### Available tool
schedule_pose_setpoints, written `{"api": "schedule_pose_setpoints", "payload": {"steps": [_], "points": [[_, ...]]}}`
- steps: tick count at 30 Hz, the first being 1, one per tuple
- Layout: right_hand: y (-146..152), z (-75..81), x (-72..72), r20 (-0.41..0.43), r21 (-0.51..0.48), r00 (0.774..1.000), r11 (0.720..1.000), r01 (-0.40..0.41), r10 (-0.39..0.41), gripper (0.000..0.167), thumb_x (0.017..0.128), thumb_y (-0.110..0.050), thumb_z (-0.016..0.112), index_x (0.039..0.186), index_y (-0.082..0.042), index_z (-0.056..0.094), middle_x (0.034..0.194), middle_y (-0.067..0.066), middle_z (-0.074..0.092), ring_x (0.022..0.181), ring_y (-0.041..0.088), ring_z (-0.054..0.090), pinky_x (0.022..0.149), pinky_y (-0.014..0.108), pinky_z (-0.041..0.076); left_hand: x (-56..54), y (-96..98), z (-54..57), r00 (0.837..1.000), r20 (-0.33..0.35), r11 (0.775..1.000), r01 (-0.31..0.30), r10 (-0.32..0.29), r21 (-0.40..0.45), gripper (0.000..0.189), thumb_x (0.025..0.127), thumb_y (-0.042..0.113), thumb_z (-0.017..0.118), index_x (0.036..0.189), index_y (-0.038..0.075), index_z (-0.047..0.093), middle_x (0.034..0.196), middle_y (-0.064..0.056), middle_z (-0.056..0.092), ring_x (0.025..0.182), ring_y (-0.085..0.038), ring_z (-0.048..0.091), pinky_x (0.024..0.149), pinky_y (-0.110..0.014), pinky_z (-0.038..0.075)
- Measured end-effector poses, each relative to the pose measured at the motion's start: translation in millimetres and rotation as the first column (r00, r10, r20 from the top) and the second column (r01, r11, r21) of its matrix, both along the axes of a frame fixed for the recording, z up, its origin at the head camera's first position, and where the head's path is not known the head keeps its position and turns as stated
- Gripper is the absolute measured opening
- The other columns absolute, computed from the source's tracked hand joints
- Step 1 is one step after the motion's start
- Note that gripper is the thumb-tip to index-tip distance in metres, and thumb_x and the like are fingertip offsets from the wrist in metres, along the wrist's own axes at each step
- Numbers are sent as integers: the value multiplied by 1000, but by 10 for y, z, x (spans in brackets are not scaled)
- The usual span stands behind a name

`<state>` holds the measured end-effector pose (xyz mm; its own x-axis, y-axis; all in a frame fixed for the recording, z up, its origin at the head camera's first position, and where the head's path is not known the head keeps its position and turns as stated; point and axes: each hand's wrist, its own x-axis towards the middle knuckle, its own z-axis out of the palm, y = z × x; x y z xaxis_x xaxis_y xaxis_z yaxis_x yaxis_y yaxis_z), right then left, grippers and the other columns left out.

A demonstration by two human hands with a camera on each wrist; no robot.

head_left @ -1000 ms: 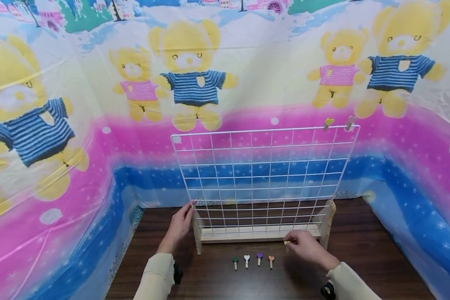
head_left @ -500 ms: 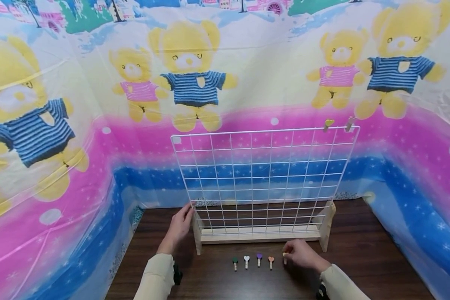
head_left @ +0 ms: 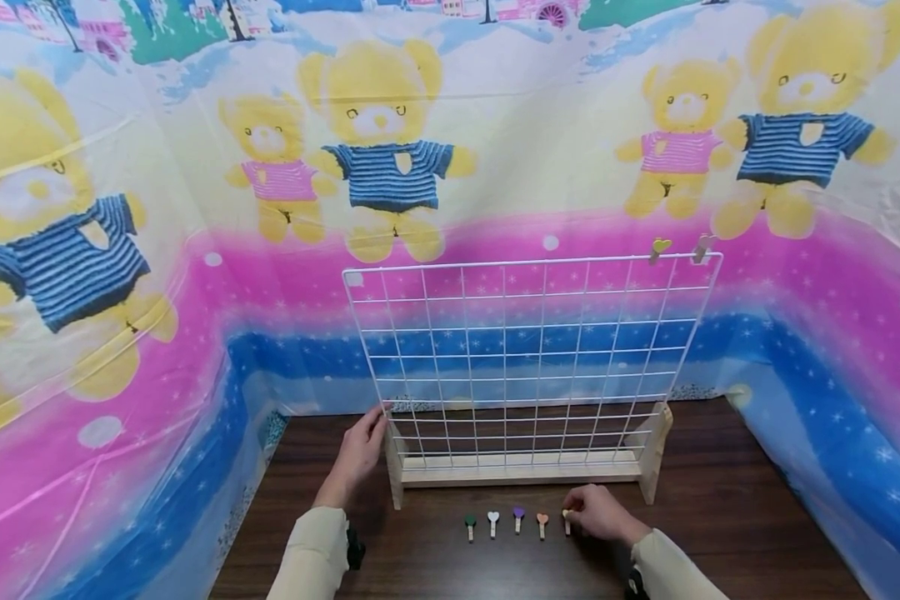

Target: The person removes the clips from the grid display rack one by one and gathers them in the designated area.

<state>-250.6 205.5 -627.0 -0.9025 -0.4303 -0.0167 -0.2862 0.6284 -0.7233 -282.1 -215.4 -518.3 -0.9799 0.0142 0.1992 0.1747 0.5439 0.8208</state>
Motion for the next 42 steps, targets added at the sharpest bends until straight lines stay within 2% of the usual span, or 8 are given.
{"api": "schedule_pose_setpoints", "payload": {"steps": [6, 13, 18, 24, 37, 42], "points": [[9, -47, -6, -30, 7, 1000, 1000, 5, -5, 4, 85, -2, 64, 82, -4, 66, 62, -5, 57, 44, 7, 51, 44, 25, 43, 4, 1, 0, 1000, 0, 1000, -5, 5, 4, 36, 103, 21, 42, 137, 14, 52, 134, -15, 52, 115, -27, 52, 83, -45, 43], [32, -141, -56, 32, 53, 999, 998, 18, -19, 7, 90, -9, 63, 85, -6, 65, 68, -5, 56, 48, 10, 53, 46, 27, 44, -11, -2, -25, 999, -33, 999, -8, 7, -31, 34, 103, 19, 42, 135, 16, 53, 135, -14, 52, 120, -30, 50, 89, -49, 44], [32, -184, -82, -48, 88, 999, 996, 15, -11, 6, 88, -9, 65, 82, -10, 66, 70, -5, 54, 51, 7, 51, 50, 26, 43, -13, -7, -24, 999, -33, 1000, -3, 3, -23, 34, 103, 18, 42, 135, 14, 53, 135, -17, 51, 120, -29, 50, 88, -49, 43], [12, -203, -82, -138, 164, 990, 985, 46, -23, 9, 85, -11, 69, 78, -14, 66, 73, -6, 53, 64, 7, 48, 60, 29, 41, -10, -3, -19, 1000, -26, 1000, -6, 6, -21, 35, 103, 18, 42, 136, 13, 53, 135, -15, 51, 119, -29, 50, 88, -49, 44], [8, -196, -70, -158, 188, 986, 979, 82, -52, 4, 83, -14, 72, 82, -10, 68, 77, -5, 55, 72, 13, 52, 65, 34, 43, -8, -4, -21, 1000, -20, 1000, -8, 7, -14, 36, 103, 20, 41, 137, 13, 52, 135, -14, 51, 118, -27, 51, 87, -47, 44], [38, -109, -59, -149, 173, 987, 982, 81, -56, 3, 84, -11, 71, 86, -9, 69, 81, -4, 58, 77, 16, 56, 69, 38, 45, -6, -3, -17, 1000, -18, 1000, -8, 7, -13, 35, 103, 20, 41, 137, 14, 52, 136, -14, 51, 118, -27, 51, 87, -47, 44]]}}
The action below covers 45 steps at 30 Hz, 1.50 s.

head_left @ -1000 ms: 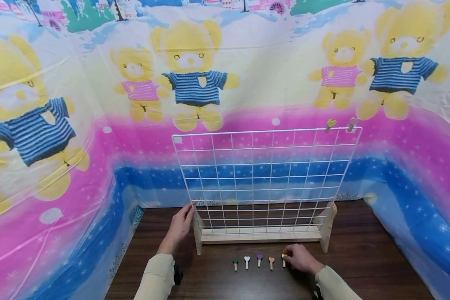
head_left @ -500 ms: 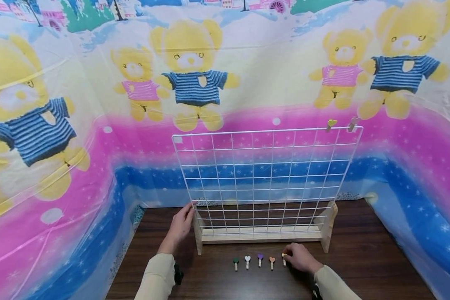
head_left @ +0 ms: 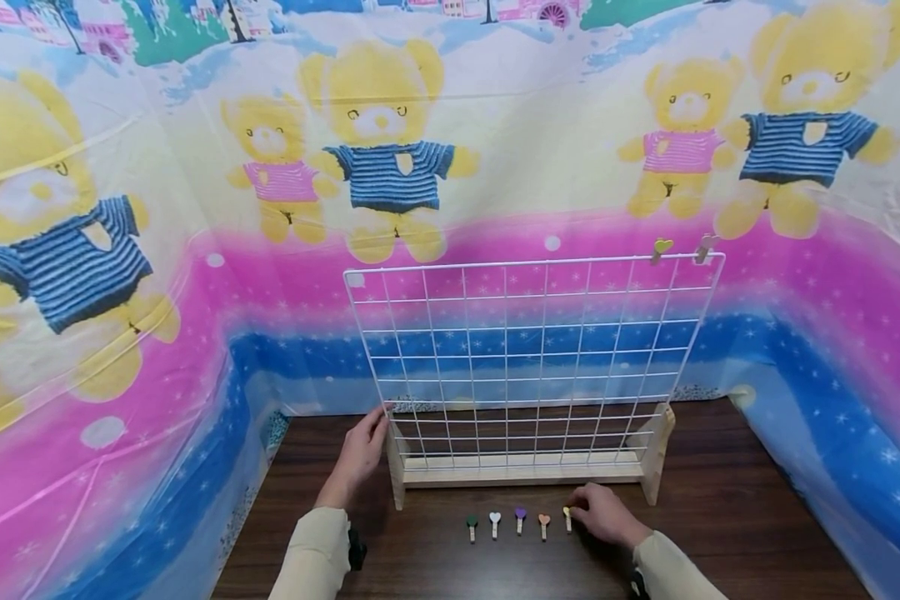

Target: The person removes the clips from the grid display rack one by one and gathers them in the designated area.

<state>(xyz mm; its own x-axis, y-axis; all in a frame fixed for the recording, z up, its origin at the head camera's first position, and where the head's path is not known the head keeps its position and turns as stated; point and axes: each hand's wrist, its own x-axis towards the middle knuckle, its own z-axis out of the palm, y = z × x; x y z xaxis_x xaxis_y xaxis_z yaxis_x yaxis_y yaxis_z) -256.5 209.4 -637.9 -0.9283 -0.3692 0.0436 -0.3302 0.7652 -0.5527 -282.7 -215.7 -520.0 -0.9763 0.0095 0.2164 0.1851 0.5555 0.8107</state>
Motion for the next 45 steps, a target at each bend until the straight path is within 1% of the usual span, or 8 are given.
{"api": "schedule_pose_setpoints", "payload": {"steps": [4, 9, 13, 18, 25, 30, 34, 45], "points": [[42, 140, -22, 19, -11, 1000, 1000, 16, -15, 4, 85, -9, 70, 89, -8, 69, 83, -3, 59, 78, 16, 57, 69, 38, 46, 2, -1, 2, 1000, 9, 1000, -6, 6, -2, 36, 103, 22, 41, 137, 15, 51, 136, -13, 51, 116, -26, 52, 85, -45, 44], [120, 386, -59, -49, 4, 999, 1000, 8, -8, 8, 86, -7, 68, 93, -7, 71, 84, -4, 60, 79, 15, 58, 69, 35, 48, 4, 1, 14, 1000, 5, 1000, -3, 3, -1, 36, 103, 21, 40, 137, 13, 51, 137, -14, 50, 119, -28, 50, 88, -48, 44], [182, 644, -40, -148, 3, 989, 1000, 4, -3, 10, 86, -7, 68, 95, -8, 71, 87, -3, 62, 78, 14, 59, 66, 32, 48, 13, 2, 15, 1000, 3, 1000, 1, -1, 2, 36, 104, 20, 40, 137, 12, 51, 136, -14, 50, 119, -29, 50, 88, -49, 44], [250, 971, -4, -174, -4, 985, 1000, 21, -21, 11, 87, -11, 67, 98, -11, 70, 91, -3, 62, 70, 7, 53, 62, 28, 45, 12, 2, 2, 1000, 4, 1000, 3, -3, 3, 36, 104, 20, 40, 137, 12, 51, 136, -16, 50, 118, -28, 51, 86, -48, 44], [328, 1418, 20, -261, -24, 965, 1000, 14, -20, 12, 88, -13, 69, 100, -11, 70, 94, -2, 62, 75, 9, 57, 65, 31, 48, 5, 2, -7, 1000, 13, 1000, 5, -5, 1, 37, 104, 21, 40, 138, 12, 50, 137, -17, 49, 119, -29, 50, 87, -48, 44], [366, 1742, 49, -297, -38, 955, 999, 12, -23, 16, 89, -13, 67, 104, -8, 70, 95, -1, 61, 69, 6, 54, 58, 28, 45, 0, -4, 2, 1000, 10, 1000, 7, -7, 8, 37, 104, 22, 40, 138, 12, 50, 138, -16, 48, 122, -31, 47, 91, -50, 42], [387, 1971, 66, -363, -48, 931, 999, 24, -39, 18, 88, -12, 68, 106, -7, 70, 91, -2, 60, 63, 4, 49, 53, 26, 42, -5, -5, 2, 1000, 9, 1000, 12, -12, 4, 37, 104, 22, 40, 138, 12, 49, 139, -18, 46, 123, -32, 47, 92, -51, 42], [446, 2536, 106, -530, -99, 843, 994, 43, -89, 19, 86, -8, 70, 105, -8, 69, 78, -2, 56, 54, 6, 46, 45, 25, 39, 13, -5, 16, 1000, 2, 1000, 13, -13, 13, 36, 103, 19, 41, 137, 11, 51, 136, -18, 50, 119, -31, 50, 89, -50, 43]]}}
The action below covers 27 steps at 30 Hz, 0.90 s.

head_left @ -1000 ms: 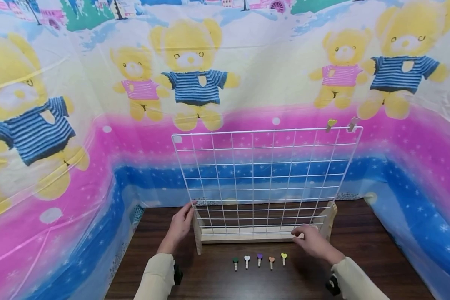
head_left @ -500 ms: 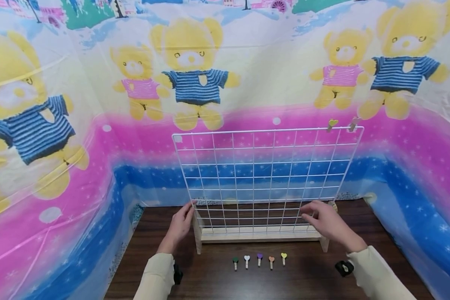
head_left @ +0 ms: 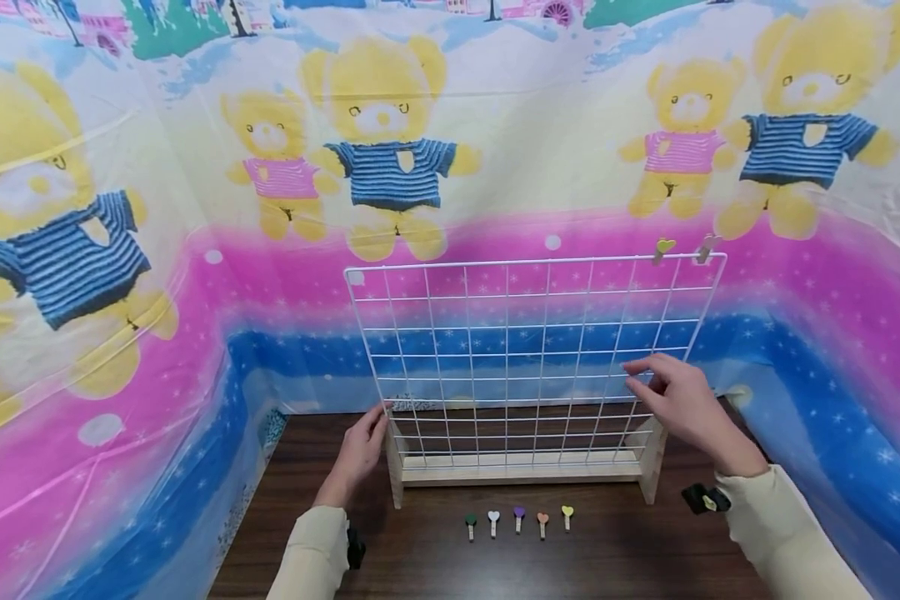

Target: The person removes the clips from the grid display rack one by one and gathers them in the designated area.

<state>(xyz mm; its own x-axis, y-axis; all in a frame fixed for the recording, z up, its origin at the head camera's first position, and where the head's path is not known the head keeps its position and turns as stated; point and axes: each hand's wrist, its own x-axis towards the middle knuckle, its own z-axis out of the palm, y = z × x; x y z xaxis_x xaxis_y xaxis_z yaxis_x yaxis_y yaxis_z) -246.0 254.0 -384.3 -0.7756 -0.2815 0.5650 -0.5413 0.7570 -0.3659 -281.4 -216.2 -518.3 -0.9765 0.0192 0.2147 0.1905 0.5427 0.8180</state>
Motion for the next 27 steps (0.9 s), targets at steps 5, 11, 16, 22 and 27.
{"api": "schedule_pose_setpoints", "payload": {"steps": [5, 11, 16, 22, 27], "points": [[8, 238, 0, -91, -47, 996, 999, 11, -15, 21, 84, -5, 72, 104, -7, 70, 72, -4, 53, 51, 6, 43, 43, 24, 37, 1, -1, 3, 1000, -1, 1000, -3, 3, 1, 36, 103, 19, 41, 137, 11, 51, 136, -18, 50, 118, -31, 51, 88, -50, 43], [35, 494, -7, -169, -96, 985, 995, 28, -44, 27, 81, -1, 73, 107, -6, 69, 70, -4, 55, 49, 3, 47, 43, 21, 38, -2, 6, 3, 1000, 2, 1000, -8, 8, -8, 36, 103, 19, 41, 137, 12, 51, 135, -16, 51, 118, -29, 51, 88, -49, 43], [42, 707, 8, -216, -134, 975, 991, 23, -52, 29, 82, -1, 73, 110, -5, 69, 75, 1, 57, 51, 1, 50, 46, 16, 39, -2, 2, -1, 1000, 10, 1000, -14, 14, -9, 35, 103, 20, 41, 137, 15, 52, 137, -14, 50, 120, -29, 49, 90, -49, 43], [36, 923, 3, -275, -147, 961, 989, -5, -37, 30, 81, 2, 72, 111, -2, 68, 82, 4, 57, 53, -2, 49, 48, 13, 39, 6, -4, -1, 1000, 12, 1000, -10, 10, -6, 35, 103, 20, 41, 137, 17, 52, 137, -14, 50, 121, -28, 49, 89, -49, 43], [8, 1107, -7, -286, -198, 958, 980, -36, -22, 30, 84, 3, 69, 113, -1, 68, 90, 0, 56, 56, -4, 50, 49, 12, 39, 4, 0, -3, 1000, 13, 1000, -12, 12, -13, 36, 103, 21, 41, 137, 16, 51, 137, -14, 50, 120, -29, 49, 89, -48, 44]]}}
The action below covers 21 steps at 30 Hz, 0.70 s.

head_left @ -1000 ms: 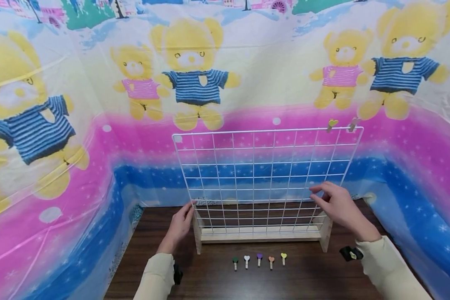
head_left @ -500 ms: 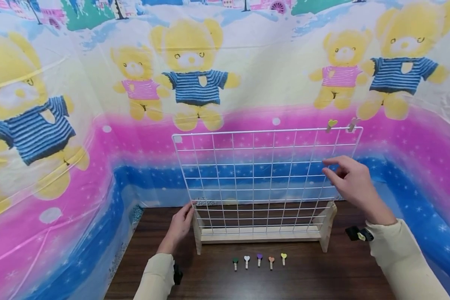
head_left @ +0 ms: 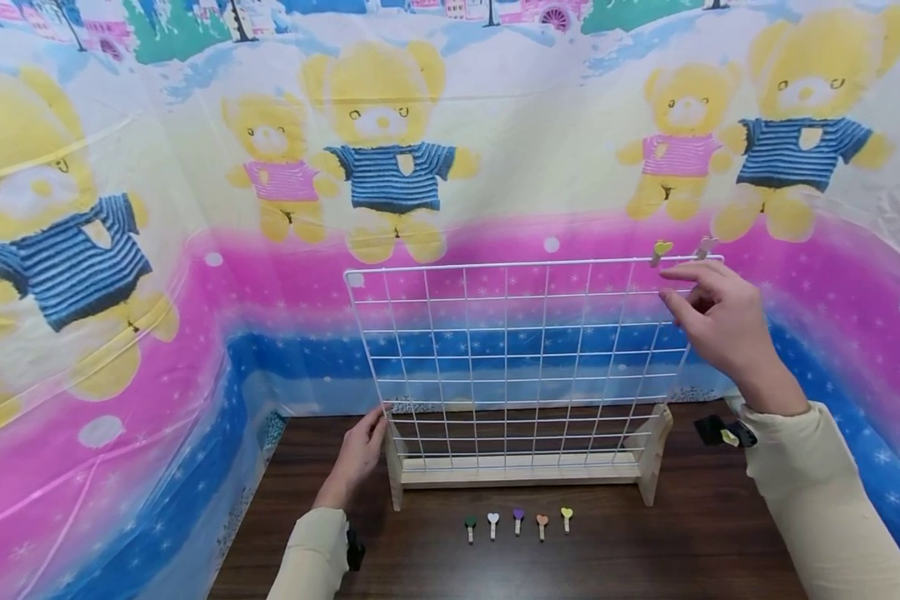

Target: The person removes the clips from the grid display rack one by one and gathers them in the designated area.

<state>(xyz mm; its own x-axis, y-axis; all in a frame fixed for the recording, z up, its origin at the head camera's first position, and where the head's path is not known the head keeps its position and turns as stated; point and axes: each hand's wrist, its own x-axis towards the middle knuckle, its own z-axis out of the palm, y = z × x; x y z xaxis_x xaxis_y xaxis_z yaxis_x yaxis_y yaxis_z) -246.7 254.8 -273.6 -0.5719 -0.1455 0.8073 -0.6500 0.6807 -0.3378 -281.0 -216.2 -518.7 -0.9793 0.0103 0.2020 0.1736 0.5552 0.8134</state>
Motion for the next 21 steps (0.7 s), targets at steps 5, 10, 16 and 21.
{"api": "schedule_pose_setpoints", "payload": {"steps": [5, 10, 16, 21], "points": [[-33, 153, -23, -12, -65, 1000, 998, 10, -11, 27, 85, 0, 68, 112, -1, 69, 97, 3, 57, 58, -6, 52, 52, 10, 40, 2, 2, 6, 1000, 6, 1000, 0, 0, 5, 36, 103, 20, 41, 137, 17, 51, 136, -15, 50, 119, -29, 50, 87, -48, 44], [-60, 269, -62, 3, -86, 999, 995, 44, -44, 27, 88, -6, 66, 115, -3, 68, 110, 8, 58, 61, -7, 53, 57, 9, 41, 4, 1, 12, 1000, -4, 1000, 0, 0, 4, 35, 103, 19, 41, 137, 15, 52, 135, -16, 52, 117, -28, 51, 86, -47, 44], [-87, 342, -120, 112, -47, 991, 996, 73, -67, 32, 94, -13, 60, 124, -4, 63, 123, 9, 54, 60, -9, 54, 50, 12, 40, 6, 2, 12, 1000, 0, 1000, -8, 8, 0, 35, 103, 19, 41, 137, 17, 52, 134, -15, 52, 109, -28, 55, 80, -44, 44], [-93, 344, -177, 162, -34, 985, 997, 71, -65, 31, 96, -13, 55, 125, -3, 61, 109, 11, 58, 56, -4, 54, 46, 16, 41, 5, 8, 9, 1000, -3, 1000, -9, 9, 0, 35, 103, 20, 42, 136, 17, 52, 127, -15, 57, 84, -24, 55, 70, -38, 43]]}}
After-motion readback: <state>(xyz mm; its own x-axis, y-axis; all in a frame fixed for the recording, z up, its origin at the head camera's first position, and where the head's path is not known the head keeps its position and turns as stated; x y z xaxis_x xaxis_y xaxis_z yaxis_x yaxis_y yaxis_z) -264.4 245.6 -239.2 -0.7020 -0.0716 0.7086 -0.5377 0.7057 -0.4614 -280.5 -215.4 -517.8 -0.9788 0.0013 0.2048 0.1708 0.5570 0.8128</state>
